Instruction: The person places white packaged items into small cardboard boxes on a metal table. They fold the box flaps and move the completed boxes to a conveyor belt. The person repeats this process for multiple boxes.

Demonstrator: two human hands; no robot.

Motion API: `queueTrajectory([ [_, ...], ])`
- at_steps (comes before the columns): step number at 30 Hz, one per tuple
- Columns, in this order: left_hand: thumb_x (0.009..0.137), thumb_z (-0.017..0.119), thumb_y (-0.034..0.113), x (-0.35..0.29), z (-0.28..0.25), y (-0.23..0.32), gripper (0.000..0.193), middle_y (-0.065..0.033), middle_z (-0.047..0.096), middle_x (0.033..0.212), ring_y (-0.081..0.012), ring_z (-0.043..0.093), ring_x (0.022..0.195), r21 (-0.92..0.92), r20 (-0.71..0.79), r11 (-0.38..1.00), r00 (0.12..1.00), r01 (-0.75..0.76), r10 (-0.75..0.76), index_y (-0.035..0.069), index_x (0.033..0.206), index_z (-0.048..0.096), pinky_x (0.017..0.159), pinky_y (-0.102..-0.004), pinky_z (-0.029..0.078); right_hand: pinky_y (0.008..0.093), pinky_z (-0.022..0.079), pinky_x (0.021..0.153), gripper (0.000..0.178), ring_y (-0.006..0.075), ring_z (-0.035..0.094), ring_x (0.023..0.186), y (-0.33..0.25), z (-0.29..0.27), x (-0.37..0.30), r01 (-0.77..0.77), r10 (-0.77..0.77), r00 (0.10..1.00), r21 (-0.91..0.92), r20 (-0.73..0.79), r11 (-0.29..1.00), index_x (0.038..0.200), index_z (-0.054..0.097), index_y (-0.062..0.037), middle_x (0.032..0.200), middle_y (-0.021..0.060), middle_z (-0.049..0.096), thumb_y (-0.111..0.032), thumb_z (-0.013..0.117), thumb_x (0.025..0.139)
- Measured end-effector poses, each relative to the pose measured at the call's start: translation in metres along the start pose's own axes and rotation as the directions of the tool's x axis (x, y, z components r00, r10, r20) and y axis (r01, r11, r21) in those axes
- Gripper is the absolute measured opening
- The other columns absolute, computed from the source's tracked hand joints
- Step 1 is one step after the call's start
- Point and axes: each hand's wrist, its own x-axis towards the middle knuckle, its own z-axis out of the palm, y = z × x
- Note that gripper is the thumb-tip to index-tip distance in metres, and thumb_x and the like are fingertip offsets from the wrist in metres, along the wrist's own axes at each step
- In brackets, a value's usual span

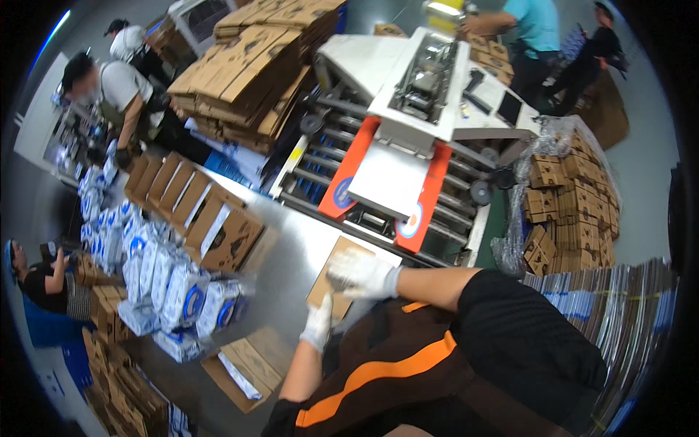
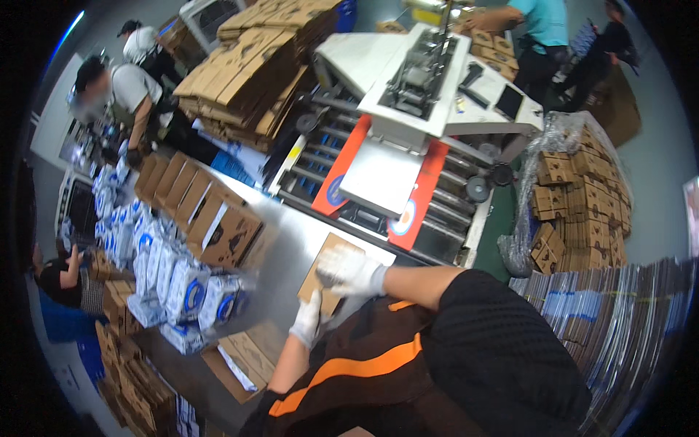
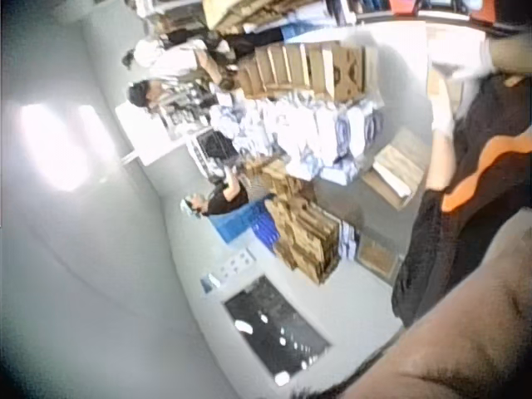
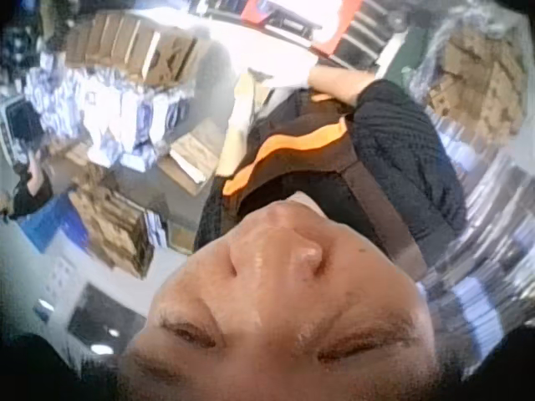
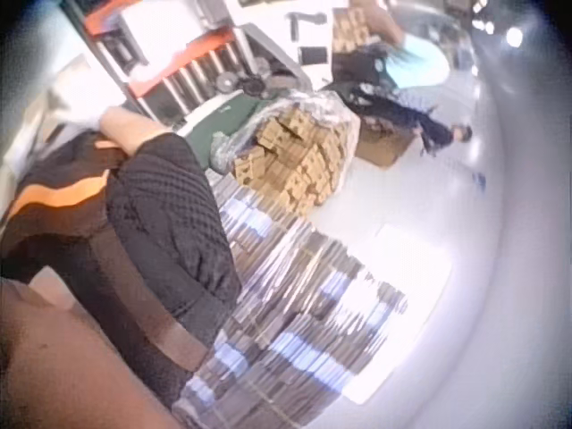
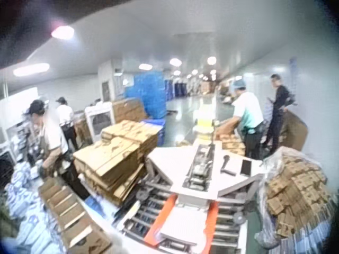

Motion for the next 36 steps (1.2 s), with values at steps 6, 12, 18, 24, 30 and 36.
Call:
queueTrajectory([
  [6,0.101,0.064,0.045,0.097,0.071,0.008,0.072,-0.0241,0.061,0.127,-0.0313,0.071,0.087,-0.07,0.005,0.991,0.993,0.116,-0.116,0.013,0.149,0.022,0.068,-0.0454,0.062,0.0498,0.033,0.121,0.052,0.0395,0.047,0.14,0.061,-0.043,0.013,-0.135,0.138,0.99,-0.128,0.015,0.983,0.137,0.056,-0.0003,0.145,0.0219,0.054,-0.023,0.064,0.09],
  [12,0.086,0.075,0.031,0.077,0.033,0.199,0.061,-0.0185,0.069,0.12,-0.0308,0.069,0.103,0.886,0.207,0.196,0.736,-0.42,0.644,0.0,0.135,0.058,0.089,-0.0419,0.057,0.046,0.057,0.079,0.019,0.0368,0.07,0.09,0.019,-0.059,-0.016,-0.416,0.473,0.878,0.378,-0.069,0.827,0.108,0.071,-0.0091,0.095,0.0197,0.071,-0.017,0.057,0.098],
  [18,0.083,0.081,0.023,0.088,-0.159,0.229,0.037,-0.0264,0.073,0.102,-0.0455,0.069,0.096,0.957,-0.279,0.23,0.768,0.175,0.577,-0.003,0.109,0.074,0.09,-0.0505,0.054,0.0448,0.052,0.102,0.041,0.0337,0.066,0.116,0.019,-0.055,-0.018,-0.619,0.529,0.771,0.222,0.356,0.753,0.135,0.066,-0.0139,0.127,0.014,0.069,-0.033,0.05,0.102],
  [24,0.089,0.074,0.042,0.023,-0.01,0.147,0.041,-0.024,0.073,0.093,-0.0442,0.071,0.09,0.992,0.092,-0.117,0.882,-0.042,0.463,0.002,0.096,0.077,0.082,-0.0535,0.055,0.0503,0.044,0.111,0.084,0.0451,0.056,0.131,-0.012,-0.07,0.074,-0.619,0.57,0.785,0.271,0.241,0.737,0.157,0.035,-0.003,0.152,0.027,0.048,-0.057,0.057,0.096],
  [30,0.086,0.078,0.042,-0.073,0.027,0.123,0.052,-0.0204,0.07,0.111,-0.0427,0.065,0.109,0.979,0.138,0.013,0.713,-0.202,0.687,0.004,0.12,0.067,0.092,-0.0483,0.052,0.0466,0.051,0.103,0.059,0.0402,0.065,0.118,0.002,-0.005,0.053,-0.714,0.756,0.651,0.396,0.069,0.578,0.148,0.049,-0.0057,0.132,0.022,0.065,-0.02,0.056,0.092],
  [36,0.084,0.08,0.027,-0.045,-0.023,0.042,0.052,-0.0233,0.066,0.125,-0.0424,0.056,0.126,0.874,-0.062,0.362,0.664,-0.324,0.745,-0.004,0.124,0.068,0.108,-0.0485,0.044,0.0509,0.054,0.086,0.036,0.0425,0.069,0.09,-0.019,0.005,0.058,-0.446,0.43,0.894,0.144,0.128,0.883,0.091,0.077,-0.0043,0.092,0.0241,0.071,-0.036,0.06,0.093],
])
